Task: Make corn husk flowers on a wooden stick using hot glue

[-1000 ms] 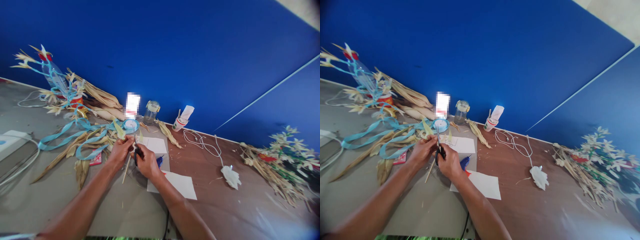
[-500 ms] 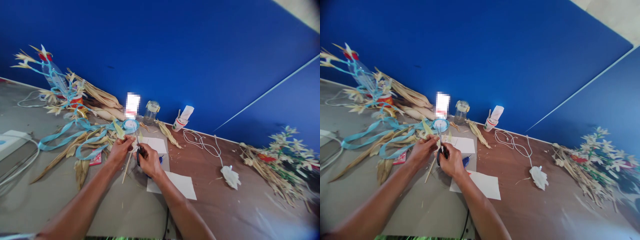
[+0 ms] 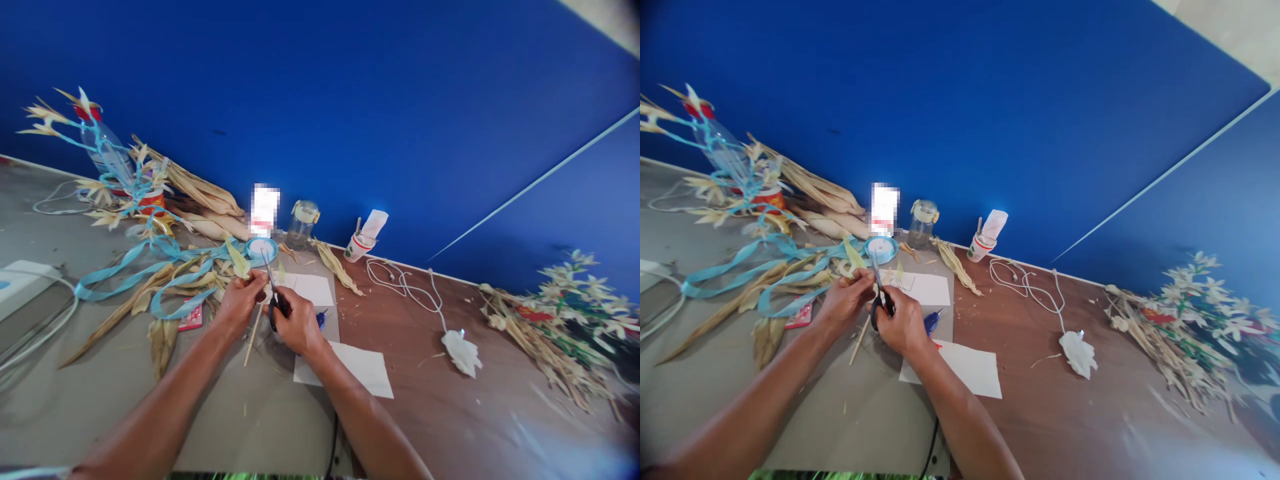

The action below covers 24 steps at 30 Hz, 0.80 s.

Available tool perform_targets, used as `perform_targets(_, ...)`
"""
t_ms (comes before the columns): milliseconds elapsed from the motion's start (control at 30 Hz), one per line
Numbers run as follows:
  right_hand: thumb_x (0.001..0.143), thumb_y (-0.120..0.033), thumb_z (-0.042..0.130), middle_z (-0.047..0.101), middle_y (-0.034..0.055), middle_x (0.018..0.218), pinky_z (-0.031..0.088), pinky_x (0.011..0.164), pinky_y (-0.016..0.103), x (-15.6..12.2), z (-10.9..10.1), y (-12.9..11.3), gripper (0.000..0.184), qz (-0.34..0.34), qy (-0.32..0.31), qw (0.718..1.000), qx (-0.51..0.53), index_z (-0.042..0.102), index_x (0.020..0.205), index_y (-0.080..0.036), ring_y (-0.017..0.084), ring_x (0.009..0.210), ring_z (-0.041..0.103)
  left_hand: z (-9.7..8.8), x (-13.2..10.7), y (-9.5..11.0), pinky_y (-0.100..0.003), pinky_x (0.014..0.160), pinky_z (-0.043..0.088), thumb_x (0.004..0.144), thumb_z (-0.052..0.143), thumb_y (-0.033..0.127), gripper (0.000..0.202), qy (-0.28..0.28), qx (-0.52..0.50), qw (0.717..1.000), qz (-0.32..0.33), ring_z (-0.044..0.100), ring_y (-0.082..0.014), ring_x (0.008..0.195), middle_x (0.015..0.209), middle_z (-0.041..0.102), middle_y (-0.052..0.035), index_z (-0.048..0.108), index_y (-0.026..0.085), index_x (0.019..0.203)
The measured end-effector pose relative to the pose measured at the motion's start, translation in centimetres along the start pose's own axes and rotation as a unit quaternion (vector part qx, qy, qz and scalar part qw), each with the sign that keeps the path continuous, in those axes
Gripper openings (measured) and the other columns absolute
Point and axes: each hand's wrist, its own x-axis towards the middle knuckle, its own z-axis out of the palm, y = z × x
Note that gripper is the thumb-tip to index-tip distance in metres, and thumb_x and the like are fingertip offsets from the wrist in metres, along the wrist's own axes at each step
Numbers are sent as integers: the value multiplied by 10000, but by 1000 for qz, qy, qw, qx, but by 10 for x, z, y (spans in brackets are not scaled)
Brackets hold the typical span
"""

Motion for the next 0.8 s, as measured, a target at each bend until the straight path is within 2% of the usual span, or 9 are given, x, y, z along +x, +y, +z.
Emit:
perform_targets(200,767,-267,538,631,15,774,443,661,227,1,4,4,268,1,4,1000,6,606,1011,-183,138,670,560,0,0,1,-187,469,300,621,712,309,248,2,2,1000,-3,352,-46,469,542,405,64,527,145,608)
perform_targets(333,776,-313,532,632,9,719,430,586,218,4,-1,6,310,57,19,998,23,594,1043,-170,131,606,559,-1,0,1,-191,465,290,628,709,314,231,4,7,1000,-3,344,-47,461,529,406,68,550,147,625)
perform_targets(433,790,-392,522,640,8,716,404,588,225,12,-15,6,292,74,14,995,-65,615,983,-193,132,607,558,0,1,0,-193,465,287,629,712,312,227,6,10,1000,-3,340,-46,462,529,406,67,561,143,636)
perform_targets(533,800,-466,489,650,29,759,388,624,246,26,-29,9,305,76,-34,975,-208,627,895,-212,163,694,579,1,1,1,-195,466,285,622,718,308,246,1,4,1000,2,326,-41,461,536,403,68,540,138,612)
perform_targets(667,743,-482,543,634,107,908,398,671,277,47,-32,17,415,91,-124,930,-335,587,1010,-168,221,834,595,1,1,0,-196,460,277,635,710,325,263,-11,14,1000,4,311,-37,451,518,388,71,530,137,596)
perform_targets(800,691,-464,598,567,156,1104,419,680,287,59,-23,17,588,122,-166,906,-371,494,1190,-171,244,873,611,-2,3,-3,-199,456,276,644,701,345,264,-22,14,1000,4,311,-35,440,532,395,70,539,138,614)
